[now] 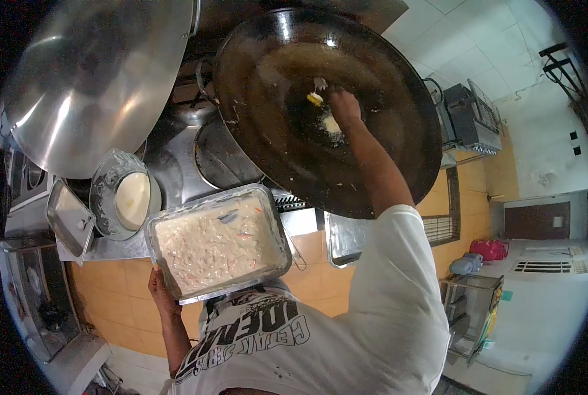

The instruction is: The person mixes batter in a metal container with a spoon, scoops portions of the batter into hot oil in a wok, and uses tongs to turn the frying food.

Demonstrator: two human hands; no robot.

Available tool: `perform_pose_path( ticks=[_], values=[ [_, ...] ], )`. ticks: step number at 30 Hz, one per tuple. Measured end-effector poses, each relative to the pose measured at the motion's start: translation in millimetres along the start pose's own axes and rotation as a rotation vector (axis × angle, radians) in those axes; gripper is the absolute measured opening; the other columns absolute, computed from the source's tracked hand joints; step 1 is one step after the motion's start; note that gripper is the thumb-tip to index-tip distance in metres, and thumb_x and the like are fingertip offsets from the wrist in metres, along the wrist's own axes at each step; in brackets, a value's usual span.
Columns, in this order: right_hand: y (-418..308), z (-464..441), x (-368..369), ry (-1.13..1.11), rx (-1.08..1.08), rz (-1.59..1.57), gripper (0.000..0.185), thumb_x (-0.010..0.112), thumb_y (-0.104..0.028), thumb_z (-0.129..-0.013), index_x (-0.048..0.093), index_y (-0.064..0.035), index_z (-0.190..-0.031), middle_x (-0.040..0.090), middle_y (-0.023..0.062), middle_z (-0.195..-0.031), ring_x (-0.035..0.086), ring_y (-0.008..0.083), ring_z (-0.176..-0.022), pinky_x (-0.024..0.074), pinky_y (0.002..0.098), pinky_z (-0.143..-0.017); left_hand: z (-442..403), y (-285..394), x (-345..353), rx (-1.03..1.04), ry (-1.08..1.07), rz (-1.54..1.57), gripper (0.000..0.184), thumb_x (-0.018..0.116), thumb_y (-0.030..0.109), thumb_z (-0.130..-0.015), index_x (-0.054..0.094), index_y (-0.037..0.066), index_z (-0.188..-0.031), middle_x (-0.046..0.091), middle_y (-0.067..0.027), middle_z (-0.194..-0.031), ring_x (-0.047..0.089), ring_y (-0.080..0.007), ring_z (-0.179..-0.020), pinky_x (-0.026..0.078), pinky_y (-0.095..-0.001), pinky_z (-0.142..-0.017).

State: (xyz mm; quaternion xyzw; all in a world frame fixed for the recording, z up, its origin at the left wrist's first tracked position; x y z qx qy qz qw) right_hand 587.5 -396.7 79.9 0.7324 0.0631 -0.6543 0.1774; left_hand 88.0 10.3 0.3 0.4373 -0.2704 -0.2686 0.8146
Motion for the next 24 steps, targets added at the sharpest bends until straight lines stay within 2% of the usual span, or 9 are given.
perform_pose_path(
  ticks=[2,5,8,11,14,15,18,21,24],
  values=[
    [-7,7,-28,0.083,0.042,-0.015,0.026,0.047,-0.002,-0.084,0.054,0.0000,-0.109,0.058,0.0199,-0.105,0.061,0.0348,-0.091,0.0521,0.0396,-0.076,1,-1,2,-0.004,0.002,0.013,0.037,0.047,0.035,-0.094,0.058,0.000,-0.097,0.060,-0.0040,-0.090,0.055,-0.0112,-0.081,0.045,-0.0265,-0.071],
    [-5,12,-14,-0.011,0.084,-0.027,0.029,0.047,-0.002,-0.084,0.052,0.0003,-0.113,0.058,0.0208,-0.104,0.061,0.0345,-0.090,0.0520,0.0400,-0.076,0,-9,-5,-0.015,0.015,0.018,0.037,0.047,0.035,-0.094,0.058,-0.001,-0.098,0.060,-0.0043,-0.090,0.055,-0.0111,-0.081,0.045,-0.0264,-0.071],
    [0,8,6,-0.035,0.001,0.018,0.033,0.047,0.002,-0.083,0.050,0.0013,-0.116,0.058,0.0208,-0.102,0.060,0.0349,-0.091,0.0523,0.0403,-0.076,-3,-14,-9,-0.011,0.011,0.012,0.038,0.046,0.035,-0.095,0.058,-0.001,-0.099,0.061,-0.0049,-0.091,0.056,-0.0113,-0.081,0.046,-0.0264,-0.071],
    [3,9,-8,0.092,-0.034,0.016,0.021,0.042,-0.002,-0.083,0.054,0.0015,-0.101,0.060,0.0215,-0.092,0.061,0.0372,-0.081,0.0513,0.0447,-0.068,0,-8,-2,-0.017,-0.005,0.017,0.037,0.046,0.034,-0.095,0.058,-0.001,-0.099,0.061,-0.0050,-0.091,0.056,-0.0112,-0.081,0.046,-0.0264,-0.071],
    [-3,16,-23,0.189,0.005,-0.049,0.026,0.043,-0.002,-0.082,0.052,0.0007,-0.107,0.059,0.0218,-0.092,0.061,0.0367,-0.079,0.0517,0.0435,-0.068,0,-2,7,-0.015,-0.015,0.028,0.037,0.046,0.034,-0.095,0.058,-0.001,-0.099,0.060,-0.0050,-0.091,0.056,-0.0111,-0.080,0.046,-0.0262,-0.071],
    [-4,14,-11,0.111,0.020,0.000,0.032,0.043,-0.001,-0.082,0.050,-0.0003,-0.113,0.059,0.0221,-0.095,0.061,0.0370,-0.079,0.0519,0.0435,-0.068,0,-4,5,-0.015,-0.018,0.028,0.037,0.046,0.034,-0.095,0.058,-0.001,-0.099,0.061,-0.0051,-0.091,0.056,-0.0112,-0.081,0.046,-0.0261,-0.071],
    [-5,13,11,-0.084,0.020,0.046,0.042,0.043,0.002,-0.085,0.040,0.0033,-0.127,0.053,0.0229,-0.114,0.059,0.0337,-0.096,0.0527,0.0396,-0.078,-2,-9,-1,-0.016,-0.016,0.026,0.037,0.046,0.034,-0.095,0.058,-0.001,-0.100,0.061,-0.0058,-0.093,0.057,-0.0115,-0.082,0.046,-0.0261,-0.071],
    [-5,15,0,-0.081,0.031,0.022,0.040,0.044,0.001,-0.085,0.042,0.0041,-0.125,0.053,0.0234,-0.114,0.059,0.0341,-0.096,0.0527,0.0400,-0.078,3,-6,5,-0.025,-0.025,0.034,0.037,0.046,0.034,-0.095,0.058,-0.001,-0.102,0.061,-0.0060,-0.094,0.057,-0.0117,-0.083,0.047,-0.0262,-0.072],
    [2,13,13,-0.216,0.070,0.008,0.038,0.044,0.000,-0.085,0.043,0.0049,-0.123,0.054,0.0229,-0.114,0.059,0.0342,-0.098,0.0521,0.0402,-0.079,2,-9,3,-0.024,-0.016,0.040,0.037,0.046,0.033,-0.095,0.058,-0.001,-0.102,0.061,-0.0059,-0.094,0.057,-0.0119,-0.084,0.047,-0.0263,-0.073]
  ],
)
Point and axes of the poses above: each hand's wrist, its own z-axis away from the middle knuckle, its own x-axis out of the palm, y = z × x, the point moved 9 cm from there along -z, towards the middle knuckle
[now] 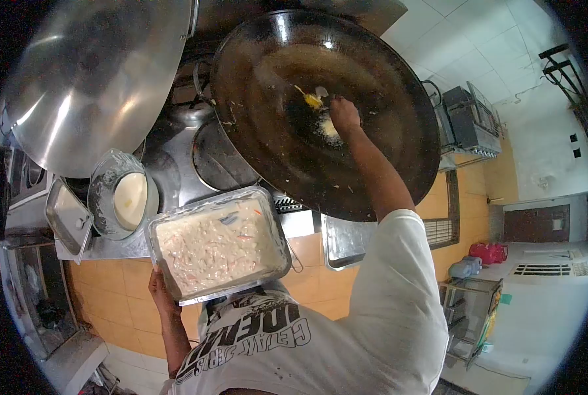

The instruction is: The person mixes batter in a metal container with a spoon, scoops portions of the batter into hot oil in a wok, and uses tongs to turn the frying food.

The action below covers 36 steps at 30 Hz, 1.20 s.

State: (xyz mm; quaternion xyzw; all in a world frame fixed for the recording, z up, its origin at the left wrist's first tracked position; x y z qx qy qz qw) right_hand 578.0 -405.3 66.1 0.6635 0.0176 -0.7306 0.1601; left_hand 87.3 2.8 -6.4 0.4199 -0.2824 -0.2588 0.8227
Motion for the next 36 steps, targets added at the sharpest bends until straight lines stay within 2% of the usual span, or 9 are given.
perform_pose_path(
  ticks=[6,10,13,18,21,25,30,33,36],
  values=[
    [-15,2,-12,0.206,-0.090,0.046,0.027,0.046,-0.003,-0.086,0.052,0.0022,-0.112,0.057,0.0196,-0.106,0.060,0.0330,-0.096,0.0524,0.0395,-0.077,-1,-5,-4,0.012,0.005,0.013,0.037,0.047,0.033,-0.094,0.058,-0.001,-0.101,0.061,-0.0057,-0.094,0.057,-0.0121,-0.083,0.047,-0.0265,-0.073],
    [-15,-13,0,0.093,-0.060,0.085,0.024,0.048,-0.004,-0.086,0.055,0.0005,-0.108,0.058,0.0183,-0.105,0.060,0.0319,-0.095,0.0527,0.0383,-0.077,2,-8,-7,0.010,0.019,0.012,0.036,0.046,0.033,-0.095,0.058,-0.001,-0.098,0.060,-0.0047,-0.092,0.056,-0.0115,-0.081,0.046,-0.0263,-0.071],
    [-16,-14,-6,0.084,-0.068,0.100,0.022,0.052,-0.002,-0.084,0.058,-0.0001,-0.104,0.058,0.0180,-0.104,0.060,0.0313,-0.094,0.0528,0.0378,-0.077,-1,-18,-17,0.003,-0.018,-0.008,0.040,0.047,0.034,-0.094,0.055,-0.002,-0.109,0.061,-0.0093,-0.101,0.060,-0.0178,-0.087,0.049,-0.0308,-0.077],
    [-17,-9,-18,0.075,-0.058,0.106,0.019,0.058,-0.001,-0.080,0.061,0.0002,-0.099,0.060,0.0181,-0.101,0.062,0.0301,-0.093,0.0537,0.0376,-0.075,0,-16,-15,0.007,0.042,0.006,0.035,0.046,0.032,-0.095,0.058,0.000,-0.097,0.060,-0.0042,-0.091,0.055,-0.0111,-0.081,0.045,-0.0257,-0.071],
    [-17,-8,-23,0.277,-0.114,0.086,0.018,0.047,-0.008,-0.081,0.063,0.0000,-0.080,0.063,0.0197,-0.086,0.064,0.0335,-0.082,0.0528,0.0409,-0.070,3,-11,-9,0.009,0.050,0.016,0.034,0.046,0.032,-0.095,0.058,-0.001,-0.098,0.060,-0.0041,-0.091,0.056,-0.0110,-0.081,0.046,-0.0256,-0.071],
    [-14,-14,-14,0.161,-0.083,0.164,0.015,0.050,-0.008,-0.080,0.064,-0.0016,-0.081,0.064,0.0181,-0.086,0.064,0.0317,-0.083,0.0530,0.0388,-0.071,3,-13,-9,0.007,0.034,0.035,0.034,0.046,0.031,-0.095,0.058,-0.001,-0.099,0.060,-0.0041,-0.092,0.056,-0.0109,-0.082,0.046,-0.0254,-0.071],
    [-7,-14,-14,0.234,-0.073,0.168,0.013,0.053,-0.008,-0.079,0.063,-0.0042,-0.085,0.064,0.0175,-0.088,0.063,0.0308,-0.086,0.0514,0.0381,-0.075,3,-9,-2,0.022,0.000,0.031,0.034,0.045,0.032,-0.095,0.057,0.000,-0.099,0.061,-0.0039,-0.091,0.056,-0.0107,-0.081,0.046,-0.0252,-0.070],
    [-2,-13,-15,0.219,-0.133,0.326,0.016,0.059,-0.003,-0.079,0.061,0.0022,-0.094,0.062,0.0177,-0.095,0.062,0.0315,-0.091,0.0536,0.0369,-0.073,2,-11,-4,0.005,0.004,0.015,0.035,0.045,0.033,-0.095,0.057,0.000,-0.098,0.061,-0.0040,-0.090,0.056,-0.0104,-0.080,0.046,-0.0251,-0.070],
    [26,5,-44,0.243,0.043,0.074,0.013,0.051,-0.010,-0.082,0.062,-0.0034,-0.082,0.064,0.0178,-0.086,0.061,0.0348,-0.085,0.0495,0.0413,-0.075,-3,-14,-6,-0.004,-0.023,0.006,0.035,0.046,0.033,-0.095,0.057,0.000,-0.098,0.061,-0.0042,-0.089,0.056,-0.0102,-0.078,0.046,-0.0252,-0.069]
  ],
)
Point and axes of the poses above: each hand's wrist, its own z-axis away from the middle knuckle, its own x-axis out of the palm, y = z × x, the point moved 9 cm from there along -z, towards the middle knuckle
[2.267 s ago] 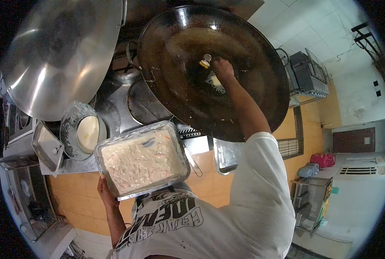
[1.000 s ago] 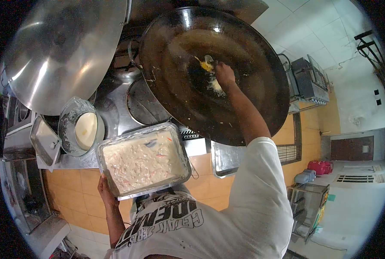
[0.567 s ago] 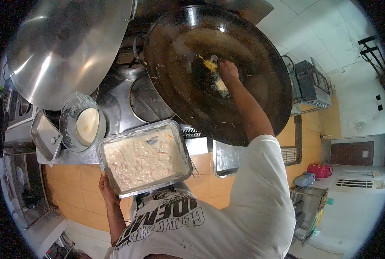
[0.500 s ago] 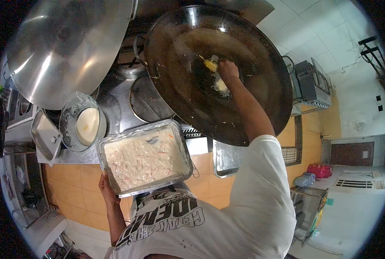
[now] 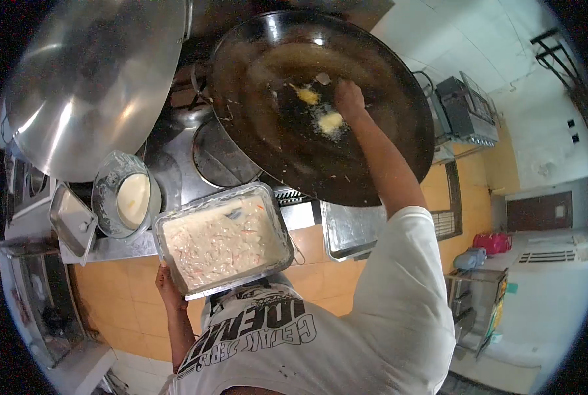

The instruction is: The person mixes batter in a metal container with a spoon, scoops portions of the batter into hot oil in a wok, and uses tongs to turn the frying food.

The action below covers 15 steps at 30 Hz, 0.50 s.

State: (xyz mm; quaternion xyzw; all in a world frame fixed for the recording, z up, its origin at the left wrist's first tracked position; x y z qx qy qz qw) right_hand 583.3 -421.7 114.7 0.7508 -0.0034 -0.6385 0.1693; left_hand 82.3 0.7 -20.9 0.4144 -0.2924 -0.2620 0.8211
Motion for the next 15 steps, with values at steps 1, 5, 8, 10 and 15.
perform_pose_path(
  ticks=[1,5,8,10,15],
  values=[
    [6,8,-18,0.034,0.046,-0.073,0.014,0.050,-0.010,-0.082,0.062,-0.0028,-0.083,0.063,0.0189,-0.084,0.061,0.0360,-0.084,0.0492,0.0425,-0.074,-3,0,0,0.002,-0.016,-0.003,0.035,0.046,0.033,-0.095,0.057,0.000,-0.097,0.061,-0.0042,-0.089,0.056,-0.0102,-0.078,0.046,-0.0252,-0.068],
    [12,73,-118,0.133,0.186,-0.255,0.018,0.049,-0.011,-0.084,0.062,-0.0009,-0.089,0.062,0.0230,-0.081,0.059,0.0407,-0.082,0.0483,0.0448,-0.074,-13,-2,1,0.020,-0.104,-0.071,0.034,0.046,0.032,-0.095,0.058,0.000,-0.097,0.062,-0.0043,-0.088,0.057,-0.0106,-0.076,0.047,-0.0257,-0.067],
    [9,137,-180,0.306,0.163,-0.489,0.020,0.048,-0.008,-0.083,0.062,0.0017,-0.094,0.061,0.0252,-0.084,0.060,0.0389,-0.085,0.0491,0.0436,-0.072,-23,-8,2,0.006,-0.159,-0.083,0.034,0.046,0.032,-0.095,0.058,0.000,-0.098,0.062,-0.0047,-0.089,0.057,-0.0109,-0.076,0.047,-0.0258,-0.068],
    [11,185,-207,0.379,0.161,-0.672,0.021,0.048,-0.008,-0.084,0.061,0.0021,-0.098,0.062,0.0241,-0.084,0.063,0.0347,-0.085,0.0493,0.0401,-0.072,-25,-8,9,0.002,-0.186,-0.086,0.035,0.046,0.032,-0.095,0.058,0.000,-0.100,0.062,-0.0049,-0.090,0.057,-0.0109,-0.077,0.047,-0.0257,-0.069],
    [-12,312,-214,0.289,0.268,-0.952,0.023,0.044,-0.011,-0.092,0.059,0.0020,-0.105,0.062,0.0112,-0.081,0.055,0.0128,-0.080,0.0432,0.0255,-0.075,-36,-17,15,-0.008,-0.331,-0.108,0.035,0.046,0.031,-0.095,0.057,-0.002,-0.101,0.061,-0.0053,-0.091,0.056,-0.0107,-0.078,0.047,-0.0256,-0.070]
  ],
)
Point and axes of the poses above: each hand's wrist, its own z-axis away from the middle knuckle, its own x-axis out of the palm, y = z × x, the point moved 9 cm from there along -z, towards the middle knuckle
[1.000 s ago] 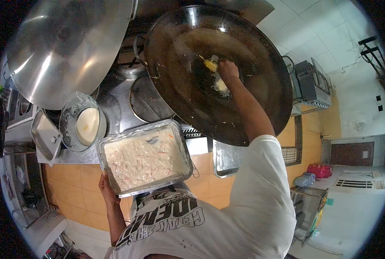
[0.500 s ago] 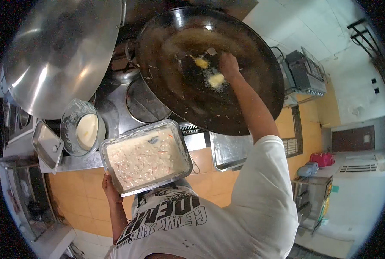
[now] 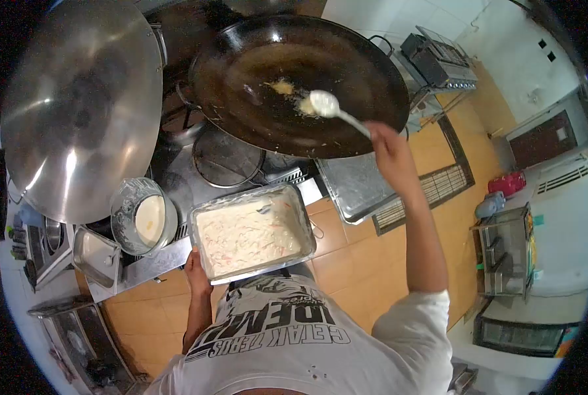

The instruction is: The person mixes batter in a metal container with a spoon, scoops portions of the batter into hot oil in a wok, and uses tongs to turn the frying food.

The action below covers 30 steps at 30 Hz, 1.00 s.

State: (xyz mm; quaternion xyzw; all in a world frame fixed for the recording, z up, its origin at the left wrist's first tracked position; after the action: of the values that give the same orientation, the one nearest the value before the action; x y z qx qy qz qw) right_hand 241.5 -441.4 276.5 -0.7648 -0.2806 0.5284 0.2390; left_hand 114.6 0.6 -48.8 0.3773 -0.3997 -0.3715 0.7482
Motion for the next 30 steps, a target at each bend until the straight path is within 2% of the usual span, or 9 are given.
perform_pose_path(
  ticks=[5,7,10,13,14,18,20,25,30],
  values=[
    [33,136,54,-0.106,0.240,-0.192,0.030,0.040,0.007,-0.086,0.056,0.0021,-0.111,0.061,0.0087,-0.091,0.051,0.0086,-0.087,0.0426,0.0237,-0.077,-14,-7,2,-0.027,-0.067,-0.057,0.036,0.046,0.031,-0.095,0.056,-0.003,-0.103,0.061,-0.0056,-0.092,0.056,-0.0126,-0.079,0.047,-0.0267,-0.071],
    [44,174,89,-0.138,0.294,-0.134,0.032,0.044,0.008,-0.083,0.057,-0.0006,-0.111,0.061,0.0119,-0.089,0.058,0.0152,-0.082,0.0453,0.0269,-0.074,-20,-14,0,-0.050,-0.079,-0.070,0.037,0.046,0.031,-0.095,0.056,-0.004,-0.103,0.061,-0.0054,-0.092,0.056,-0.0124,-0.078,0.046,-0.0266,-0.071],
    [29,194,135,-0.176,0.145,0.066,0.030,0.046,0.006,-0.083,0.057,-0.0002,-0.111,0.062,0.0163,-0.093,0.061,0.0285,-0.084,0.0467,0.0321,-0.073,-28,-14,-8,0.006,-0.110,-0.161,0.036,0.047,0.031,-0.095,0.058,-0.003,-0.100,0.061,-0.0032,-0.088,0.054,-0.0090,-0.075,0.045,-0.0240,-0.068],
    [44,203,172,-0.184,0.245,0.255,0.032,0.047,0.007,-0.081,0.056,-0.0014,-0.110,0.058,0.0187,-0.087,0.058,0.0366,-0.080,0.0469,0.0392,-0.067,-43,-25,-15,0.001,-0.083,-0.130,0.035,0.047,0.030,-0.095,0.060,-0.002,-0.099,0.061,-0.0018,-0.085,0.053,-0.0069,-0.072,0.044,-0.0223,-0.065],
    [45,203,181,-0.152,0.210,0.271,0.034,0.048,0.005,-0.079,0.055,-0.0036,-0.111,0.059,0.0179,-0.085,0.058,0.0375,-0.078,0.0467,0.0445,-0.063,-46,-29,-18,-0.009,-0.073,-0.117,0.035,0.046,0.030,-0.095,0.060,-0.002,-0.099,0.061,-0.0014,-0.084,0.053,-0.0064,-0.072,0.044,-0.0219,-0.064],
    [54,212,220,-0.146,0.186,0.390,0.033,0.049,-0.001,-0.080,0.054,-0.0055,-0.112,0.060,0.0182,-0.085,0.059,0.0374,-0.072,0.0488,0.0448,-0.061,-53,-30,-21,-0.022,-0.114,-0.122,0.033,0.047,0.028,-0.095,0.059,-0.002,-0.104,0.062,-0.0040,-0.089,0.057,-0.0088,-0.075,0.047,-0.0234,-0.066],
    [48,213,240,-0.219,0.190,0.343,0.035,0.050,-0.001,-0.079,0.054,-0.0050,-0.114,0.060,0.0186,-0.086,0.060,0.0369,-0.071,0.0491,0.0443,-0.061,-51,-25,-19,-0.023,-0.079,-0.119,0.032,0.046,0.027,-0.096,0.060,-0.002,-0.100,0.062,-0.0021,-0.085,0.054,-0.0066,-0.071,0.045,-0.0219,-0.064],
    [19,213,308,-0.362,0.128,0.207,0.040,0.048,-0.004,-0.079,0.050,-0.0066,-0.119,0.061,0.0170,-0.092,0.062,0.0351,-0.068,0.0522,0.0419,-0.060,-57,-33,-27,-0.019,-0.106,-0.137,0.033,0.046,0.025,-0.096,0.057,-0.003,-0.107,0.063,-0.0049,-0.093,0.058,-0.0101,-0.078,0.048,-0.0241,-0.068],
    [-13,208,342,-0.474,-0.036,0.148,0.044,0.050,-0.003,-0.076,0.050,-0.0067,-0.120,0.061,0.0164,-0.093,0.063,0.0331,-0.071,0.0530,0.0395,-0.063,-57,-35,-30,-0.046,-0.089,-0.129,0.032,0.048,0.026,-0.095,0.059,-0.002,-0.106,0.063,-0.0048,-0.092,0.059,-0.0105,-0.078,0.048,-0.0245,-0.069]
  ],
)
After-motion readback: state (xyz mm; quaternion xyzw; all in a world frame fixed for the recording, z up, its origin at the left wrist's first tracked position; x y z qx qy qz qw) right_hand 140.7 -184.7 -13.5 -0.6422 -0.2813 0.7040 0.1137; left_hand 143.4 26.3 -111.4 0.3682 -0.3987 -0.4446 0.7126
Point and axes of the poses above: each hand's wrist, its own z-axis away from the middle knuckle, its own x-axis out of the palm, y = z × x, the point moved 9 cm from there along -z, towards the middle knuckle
